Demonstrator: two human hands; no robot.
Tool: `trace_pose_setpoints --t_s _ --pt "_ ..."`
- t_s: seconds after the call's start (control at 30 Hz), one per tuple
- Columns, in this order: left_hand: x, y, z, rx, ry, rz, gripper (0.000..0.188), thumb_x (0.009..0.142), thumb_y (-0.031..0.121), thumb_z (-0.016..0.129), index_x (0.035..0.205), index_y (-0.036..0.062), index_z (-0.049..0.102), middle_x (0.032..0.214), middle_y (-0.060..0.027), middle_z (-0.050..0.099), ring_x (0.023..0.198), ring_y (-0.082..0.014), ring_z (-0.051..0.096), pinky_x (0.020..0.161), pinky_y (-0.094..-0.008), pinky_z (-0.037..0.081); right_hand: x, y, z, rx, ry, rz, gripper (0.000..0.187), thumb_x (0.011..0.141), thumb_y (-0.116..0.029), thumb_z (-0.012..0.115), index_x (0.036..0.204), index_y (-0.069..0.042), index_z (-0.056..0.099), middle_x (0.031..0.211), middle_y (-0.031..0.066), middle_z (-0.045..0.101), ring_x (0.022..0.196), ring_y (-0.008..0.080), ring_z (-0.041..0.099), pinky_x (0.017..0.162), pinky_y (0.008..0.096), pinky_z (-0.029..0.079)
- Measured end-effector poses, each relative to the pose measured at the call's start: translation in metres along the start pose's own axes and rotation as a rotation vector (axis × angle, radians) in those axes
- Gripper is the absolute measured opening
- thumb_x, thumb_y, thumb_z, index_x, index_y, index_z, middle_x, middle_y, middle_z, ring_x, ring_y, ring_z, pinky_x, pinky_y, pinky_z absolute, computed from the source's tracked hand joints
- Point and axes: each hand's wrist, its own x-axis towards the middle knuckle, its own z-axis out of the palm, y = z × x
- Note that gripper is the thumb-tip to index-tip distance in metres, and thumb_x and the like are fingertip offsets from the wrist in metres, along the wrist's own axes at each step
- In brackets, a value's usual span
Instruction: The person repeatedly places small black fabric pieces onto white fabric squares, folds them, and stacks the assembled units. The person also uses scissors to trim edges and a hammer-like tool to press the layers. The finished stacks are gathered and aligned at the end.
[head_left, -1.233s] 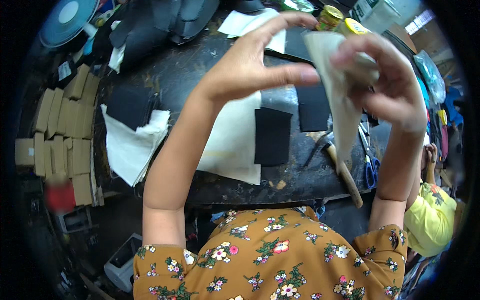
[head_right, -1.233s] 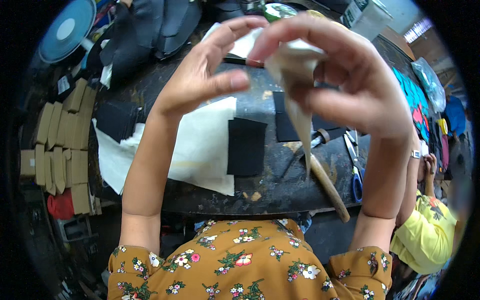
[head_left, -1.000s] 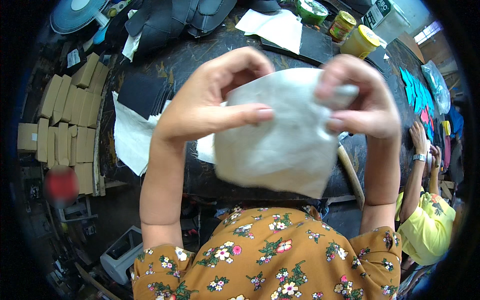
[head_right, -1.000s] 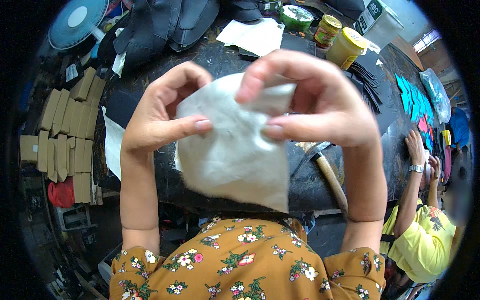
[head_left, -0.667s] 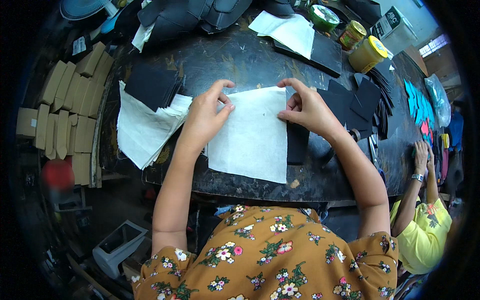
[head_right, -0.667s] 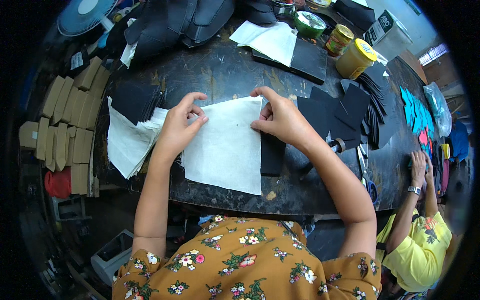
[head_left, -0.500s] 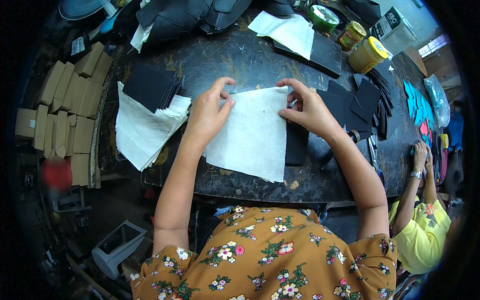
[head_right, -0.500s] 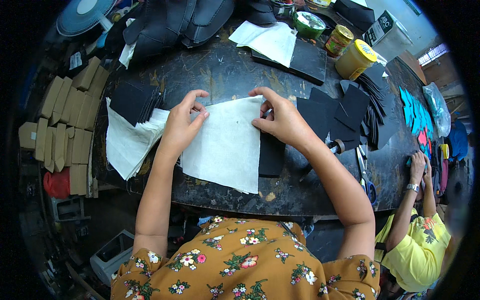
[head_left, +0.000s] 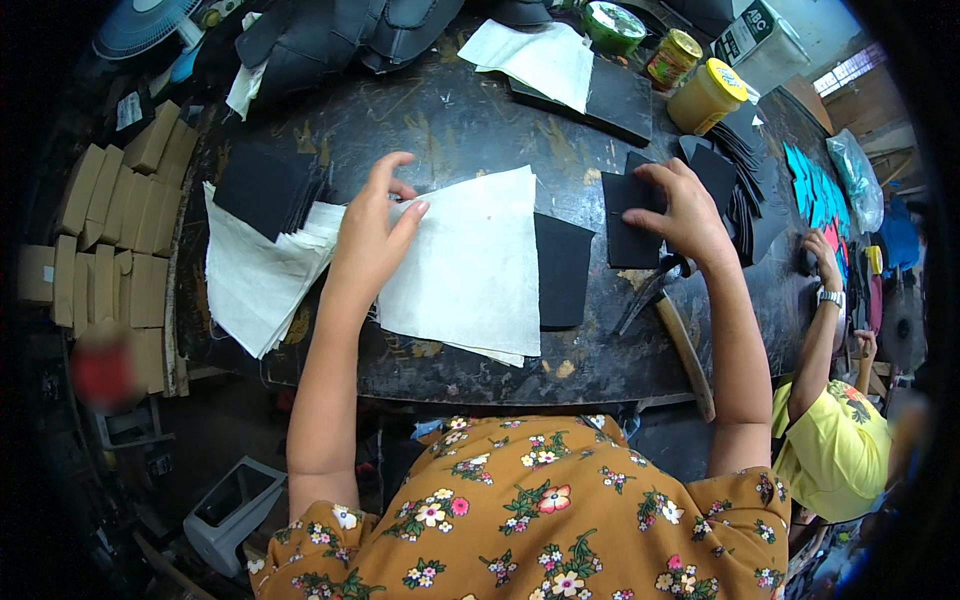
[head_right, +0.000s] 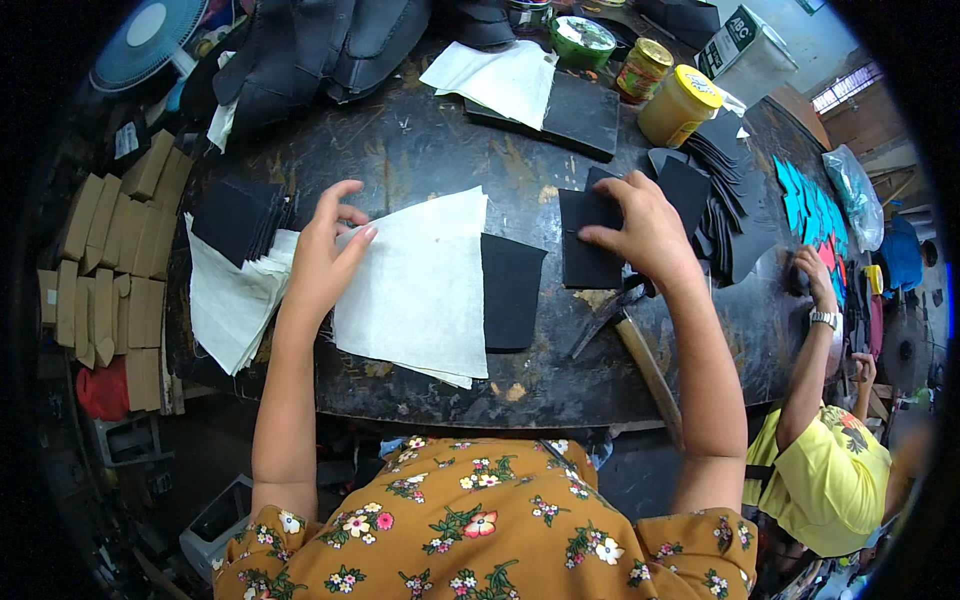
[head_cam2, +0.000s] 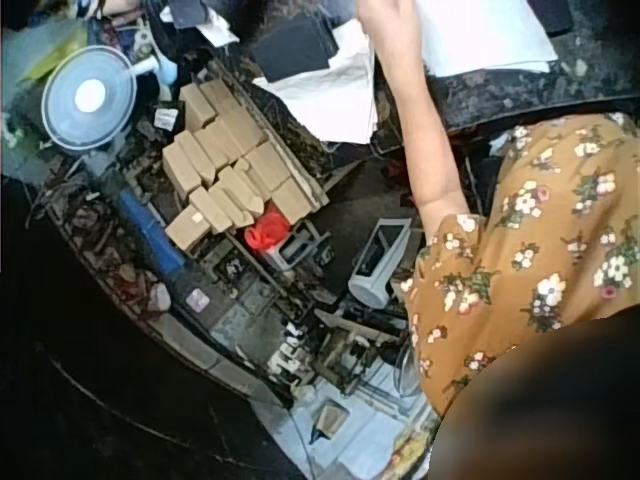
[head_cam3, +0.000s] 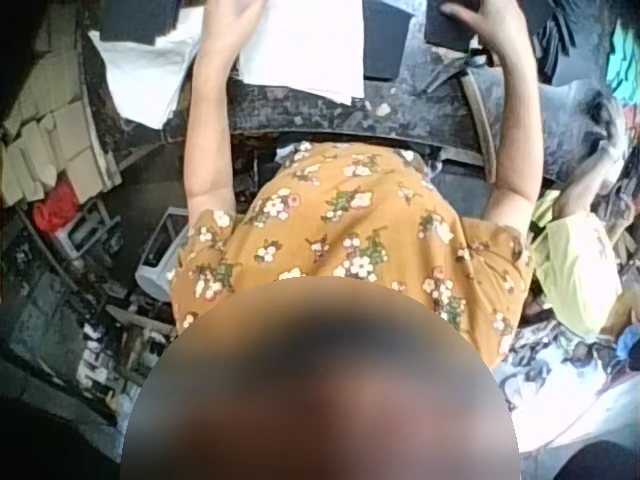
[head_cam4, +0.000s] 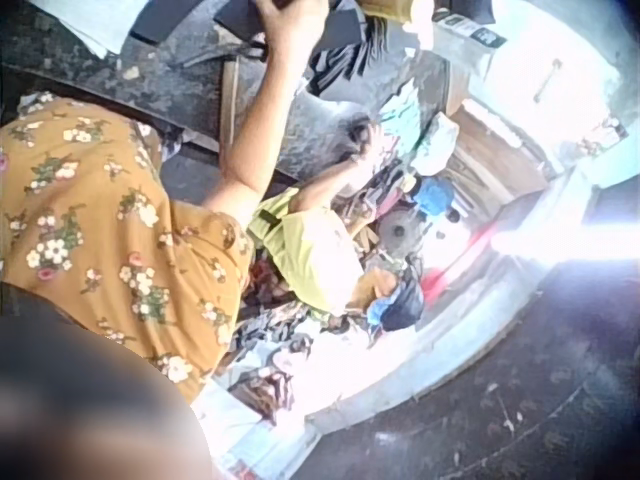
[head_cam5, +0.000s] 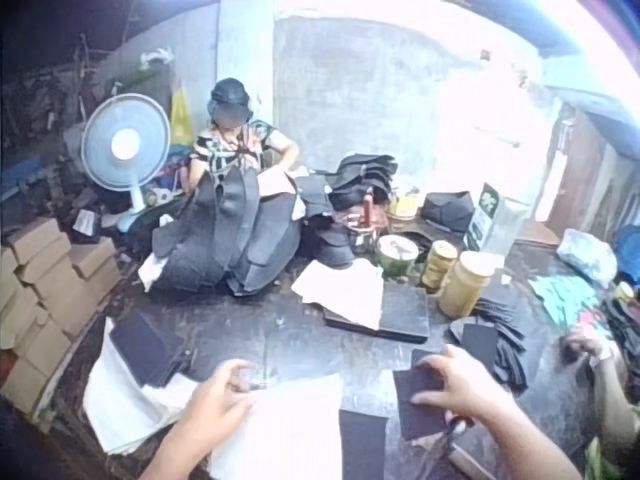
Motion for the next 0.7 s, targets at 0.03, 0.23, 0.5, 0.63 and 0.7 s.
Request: trace_pose_setpoints --t_s 0.03,0.23,0.5,0.63,0.7 --pt "-0.008 0.001 -0.002 -0.052 0.011 -0.062 0.056 0.095 0.005 0.073 0.148 0.0092 0.055 0.120 -0.0168 0.070 0.104 -0.0276 0.072 0.084 -0.0401 0.059 -0.002 0.008 0.000 -0.002 -0.005 0.003 0.056 0.078 -0.029 0.092 0.123 -0.003 0.072 0.111 0.0149 0.066 0.112 0.0351 0.067 0.098 0.0426 0.054" --pt "-0.071 0.009 -0.013 -0.188 0.026 -0.257 0.058 0.089 0.000 0.077 0.144 0.0060 0.060 0.132 -0.0153 0.062 0.098 -0.0184 0.064 0.079 -0.0321 0.059 0.002 0.027 0.013 0.217 0.013 -0.052 0.045 0.078 -0.018 0.092 0.104 -0.002 0.059 0.094 0.0112 0.055 0.091 0.0245 0.059 0.084 0.0364 0.049" --pt "-0.068 0.006 -0.019 -0.118 0.013 -0.188 0.036 0.090 -0.006 0.072 0.125 -0.0009 0.074 0.129 -0.0128 0.072 0.089 -0.0173 0.067 0.074 -0.0290 0.058 -0.016 0.003 0.007 1.155 0.128 0.035 0.040 0.101 -0.002 0.069 0.141 -0.006 0.066 0.108 -0.0010 0.070 0.096 0.0061 0.067 0.082 0.0218 0.055" --pt "-0.065 0.002 -0.021 -0.132 -0.025 -0.190 0.035 0.091 -0.005 0.072 0.125 -0.0005 0.074 0.130 -0.0133 0.073 0.092 -0.0186 0.068 0.077 -0.0288 0.057 -0.041 -0.028 0.016 1.136 -0.155 0.088 0.037 0.095 -0.003 0.078 0.132 -0.003 0.071 0.124 0.0021 0.070 0.109 0.0068 0.067 0.095 0.0231 0.055" --pt "-0.065 0.001 -0.021 -0.131 -0.019 -0.184 0.035 0.090 -0.005 0.071 0.125 -0.0005 0.074 0.129 -0.0137 0.073 0.097 -0.0218 0.069 0.081 -0.0306 0.058 -0.054 -0.047 0.030 1.225 -0.151 0.085 0.041 0.092 0.000 0.080 0.132 -0.003 0.071 0.127 0.0027 0.069 0.110 0.0070 0.066 0.094 0.0223 0.055"
